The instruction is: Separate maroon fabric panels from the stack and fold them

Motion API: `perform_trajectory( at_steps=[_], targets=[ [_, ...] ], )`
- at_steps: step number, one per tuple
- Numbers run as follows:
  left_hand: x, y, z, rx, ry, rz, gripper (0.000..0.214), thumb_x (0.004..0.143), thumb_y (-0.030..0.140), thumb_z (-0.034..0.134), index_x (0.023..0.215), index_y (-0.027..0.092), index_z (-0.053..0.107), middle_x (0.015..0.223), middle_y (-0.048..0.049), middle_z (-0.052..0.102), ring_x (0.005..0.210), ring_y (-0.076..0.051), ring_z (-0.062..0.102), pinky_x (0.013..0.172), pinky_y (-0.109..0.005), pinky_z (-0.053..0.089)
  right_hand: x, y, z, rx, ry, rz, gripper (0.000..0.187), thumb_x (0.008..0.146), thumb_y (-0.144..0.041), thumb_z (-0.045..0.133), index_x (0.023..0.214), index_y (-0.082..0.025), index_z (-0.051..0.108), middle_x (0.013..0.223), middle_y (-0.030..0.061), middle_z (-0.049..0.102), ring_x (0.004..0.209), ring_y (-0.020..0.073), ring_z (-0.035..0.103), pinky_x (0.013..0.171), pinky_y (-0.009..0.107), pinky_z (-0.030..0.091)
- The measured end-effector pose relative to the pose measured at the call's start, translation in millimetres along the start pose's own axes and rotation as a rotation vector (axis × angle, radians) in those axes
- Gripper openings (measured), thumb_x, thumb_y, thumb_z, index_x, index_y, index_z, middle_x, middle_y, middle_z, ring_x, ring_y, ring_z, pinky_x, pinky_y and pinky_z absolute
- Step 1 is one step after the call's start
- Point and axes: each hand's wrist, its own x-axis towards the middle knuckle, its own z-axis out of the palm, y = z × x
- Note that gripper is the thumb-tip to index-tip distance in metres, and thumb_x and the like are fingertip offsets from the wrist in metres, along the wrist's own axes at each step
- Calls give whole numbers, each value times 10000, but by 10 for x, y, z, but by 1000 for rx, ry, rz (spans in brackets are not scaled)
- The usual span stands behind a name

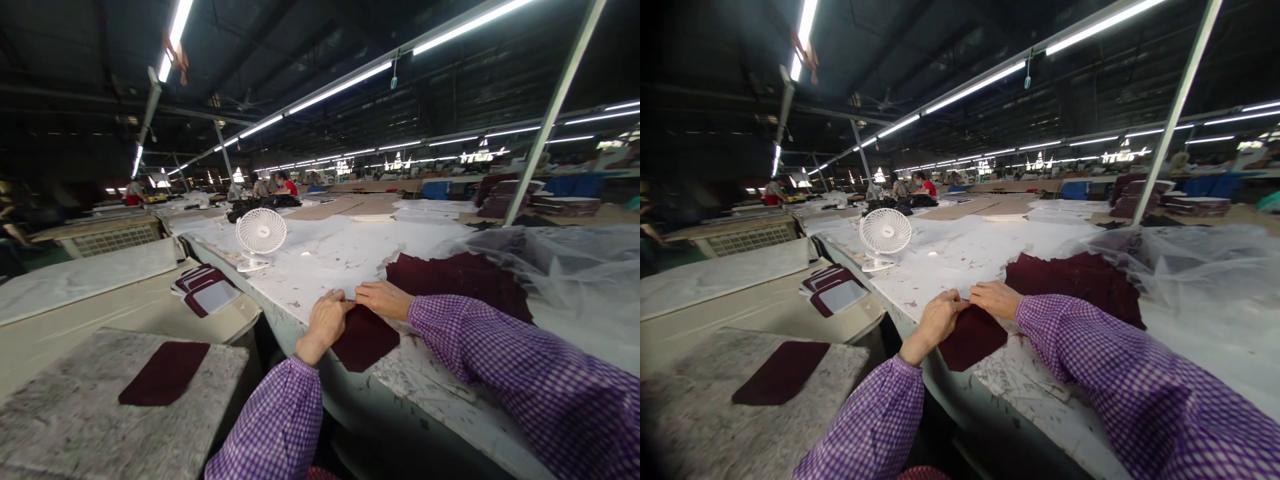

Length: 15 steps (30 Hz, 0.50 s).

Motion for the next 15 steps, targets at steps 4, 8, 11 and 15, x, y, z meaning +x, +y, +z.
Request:
perform_trajectory(
  at_steps=[4, 8, 11, 15],
  targets=[
    [11, 7, -13, 22, -33, 22, 369, 874, 120, 376, 1032, 260, 679, 927, -63, 587, 913, -216, 539, 828, -331, 444, -83, 40, 20, 33, 17, -25, 230, 915, -134, 389, 957, -133, 615, 887, 95, 597, 833, 202, 522, 632, 299, 404],
    [15, 10, -22, 31, -44, 26, 360, 869, 120, 378, 1025, 237, 680, 947, -73, 587, 923, -213, 541, 823, -325, 448, -216, 134, -27, 110, 47, 31, 267, 875, -103, 420, 1014, -146, 643, 933, 103, 633, 864, 214, 557, 713, 333, 458],
    [16, 16, -12, 24, -34, 19, 352, 861, 115, 387, 1008, 233, 684, 953, -71, 588, 917, -212, 545, 813, -319, 451, -237, 112, -102, 193, 84, 93, 315, 832, -57, 412, 1014, -136, 656, 1012, 104, 648, 925, 208, 589, 812, 334, 476],
    [18, 12, -2, 0, -18, 7, 364, 863, 103, 382, 1023, 242, 677, 943, -66, 592, 931, -208, 549, 836, -319, 441, -156, -72, -167, 320, 94, 89, 364, 839, -59, 390, 1114, -151, 609, 1107, 83, 636, 990, 168, 599, 867, 274, 477]
  ],
)
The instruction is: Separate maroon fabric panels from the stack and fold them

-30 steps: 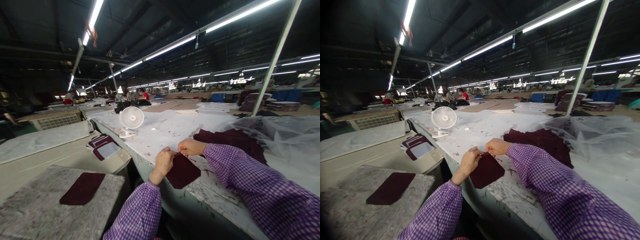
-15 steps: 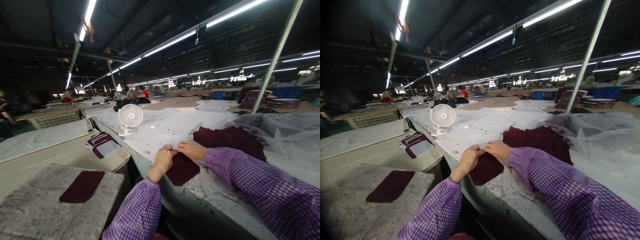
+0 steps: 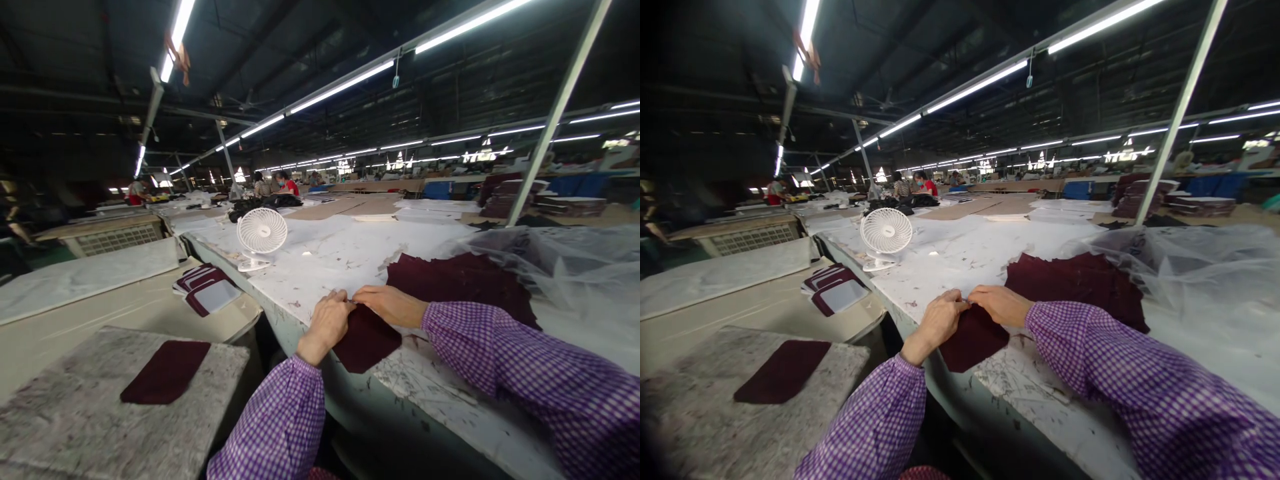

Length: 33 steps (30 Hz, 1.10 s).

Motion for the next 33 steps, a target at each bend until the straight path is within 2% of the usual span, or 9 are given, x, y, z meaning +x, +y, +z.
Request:
perform_trajectory(
  at_steps=[3, 7, 11, 15, 20, 25, 29, 33],
  targets=[
    [-43, -54, -20, -37, 14, -7, 301, 876, 166, 425, 1015, 252, 677, 924, -49, 606, 918, -198, 558, 806, -296, 447, 32, -104, 40, 60, -2, 32, 340, 855, -79, 380, 1080, -150, 624, 1044, 90, 659, 941, 179, 621, 824, 290, 499],
    [-210, -178, -50, -115, 74, -58, 232, 872, 217, 482, 972, 234, 690, 908, -32, 624, 889, -178, 564, 781, -270, 451, 21, -122, 67, 102, 7, 68, 365, 849, -68, 369, 1094, -139, 631, 1101, 105, 649, 959, 191, 623, 850, 313, 497],
    [-379, -268, -44, -223, 179, -68, 260, 890, 223, 451, 911, 229, 710, 847, -35, 620, 853, -178, 545, 794, -288, 440, 3, -122, 64, 114, -20, 64, 388, 838, -50, 363, 1097, -135, 639, 1160, 109, 631, 998, 197, 610, 889, 323, 484],
    [-448, -300, -39, -185, 187, -50, 324, 913, 225, 391, 883, 226, 713, 849, -45, 615, 836, -180, 528, 788, -304, 426, 13, -151, 37, 90, -80, 62, 418, 823, -35, 375, 1138, -152, 624, 1174, 101, 616, 1008, 202, 600, 889, 318, 478],
    [-469, -275, -53, -86, 198, -36, 350, 931, 255, 355, 896, 226, 702, 857, -43, 615, 823, -181, 512, 770, -305, 410, 105, -235, -28, -24, -219, 78, 493, 812, -32, 384, 1225, -211, 586, 1147, 108, 592, 1011, 211, 578, 843, 308, 474],
    [-494, -254, -52, 11, 189, -3, 330, 931, 225, 350, 953, 229, 680, 877, -45, 608, 848, -195, 500, 763, -330, 392, 247, -363, -129, -167, -349, 86, 540, 845, -81, 396, 1302, -349, 501, 968, 90, 587, 826, 203, 598, 692, 296, 441],
    [-560, -314, -63, -104, 237, -112, 225, 894, 253, 456, 964, 196, 663, 902, -54, 614, 887, -211, 496, 811, -347, 401, 308, -405, -193, -224, -416, 66, 528, 870, -122, 391, 1324, -382, 462, 907, 75, 584, 764, 188, 583, 633, 272, 397],
    [-620, -369, -90, -258, 267, -199, 137, 843, 264, 553, 851, 191, 669, 860, -42, 613, 874, -209, 501, 813, -341, 409, 328, -400, -215, -237, -452, 47, 521, 873, -132, 384, 1334, -365, 457, 912, 73, 589, 784, 186, 585, 649, 271, 397]
  ],
)
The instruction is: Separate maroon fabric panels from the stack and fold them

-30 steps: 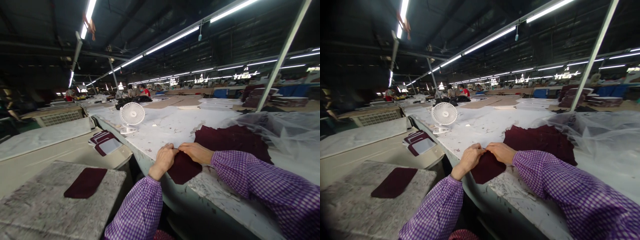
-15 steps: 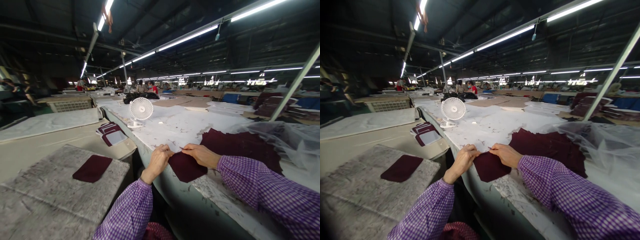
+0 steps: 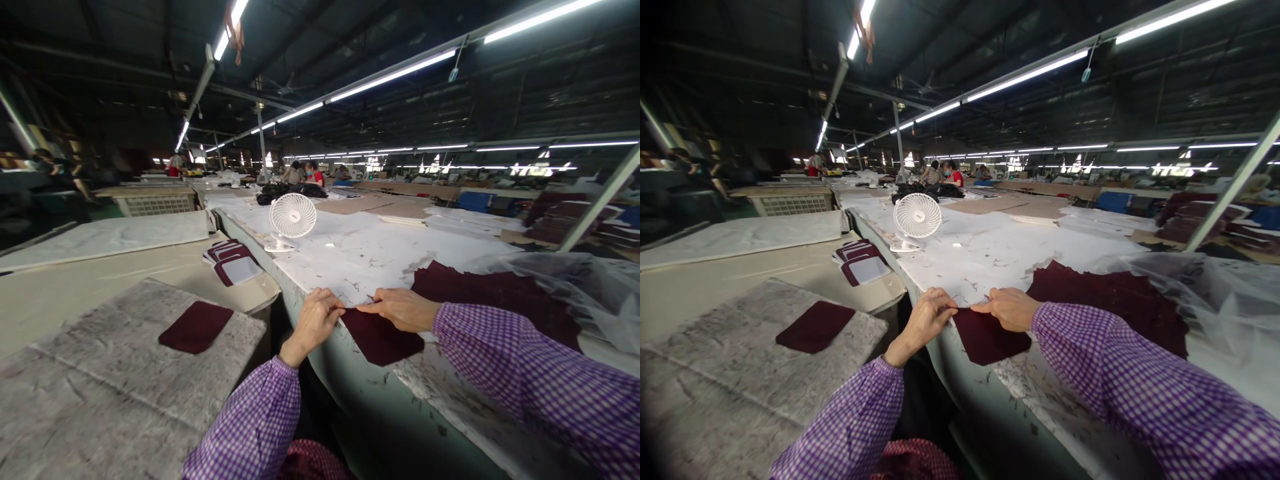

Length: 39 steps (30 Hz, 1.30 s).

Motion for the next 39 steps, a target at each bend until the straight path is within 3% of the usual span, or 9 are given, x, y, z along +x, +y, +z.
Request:
perform_trajectory(
  at_steps=[7, 13, 18, 21, 28, 35, 39],
  targets=[
    [-72, -15, 5, 109, 29, 166, 306, 926, 245, 375, 852, 210, 670, 834, -52, 611, 837, -206, 483, 785, -360, 387, 51, -27, -114, -8, -44, -42, 541, 861, -158, 394, 1362, -360, 416, 864, 66, 593, 669, 173, 565, 628, 280, 389],
    [-83, -86, -3, -276, 123, -47, 176, 872, 235, 494, 847, 182, 660, 799, -44, 619, 854, -196, 541, 812, -335, 439, 59, -51, -183, 21, -84, -30, 566, 860, -132, 386, 1366, -384, 398, 918, 77, 595, 751, 203, 593, 690, 311, 398],
    [-26, 4, 7, -112, 81, -48, 66, 791, 173, 584, 797, 191, 648, 786, -27, 605, 824, -204, 521, 795, -352, 425, 65, -46, -156, 25, -66, -44, 558, 857, -146, 396, 1369, -368, 400, 892, 76, 592, 736, 208, 598, 685, 316, 407],
    [-26, 12, 25, -62, 70, -21, 145, 824, 148, 531, 749, 201, 643, 812, -23, 612, 835, -203, 503, 795, -343, 415, 70, -36, -145, 31, -66, -39, 557, 854, -147, 405, 1360, -380, 410, 896, 73, 589, 723, 200, 596, 689, 314, 408],
    [-69, -29, 6, 63, 52, 67, 245, 906, 280, 446, 806, 226, 663, 840, -18, 620, 845, -195, 490, 779, -335, 392, 103, -23, -183, 21, -105, -71, 586, 851, -120, 373, 1373, -385, 384, 841, 63, 582, 692, 190, 572, 681, 314, 398],
    [-117, -155, -64, -77, 44, 115, 235, 909, 311, 447, 881, 245, 670, 901, -3, 656, 866, -179, 523, 801, -326, 397, 132, -176, -251, -71, -159, -26, 654, 849, -93, 360, 1395, -445, 282, 833, 56, 564, 649, 172, 554, 627, 296, 374],
    [-168, -93, -66, -145, 79, 19, 206, 909, 278, 438, 897, 200, 628, 875, -28, 647, 872, -189, 537, 809, -334, 408, 125, -267, -211, -142, -150, -22, 675, 850, -104, 371, 1413, -445, 222, 883, 82, 567, 630, 185, 578, 574, 294, 351]
  ],
)
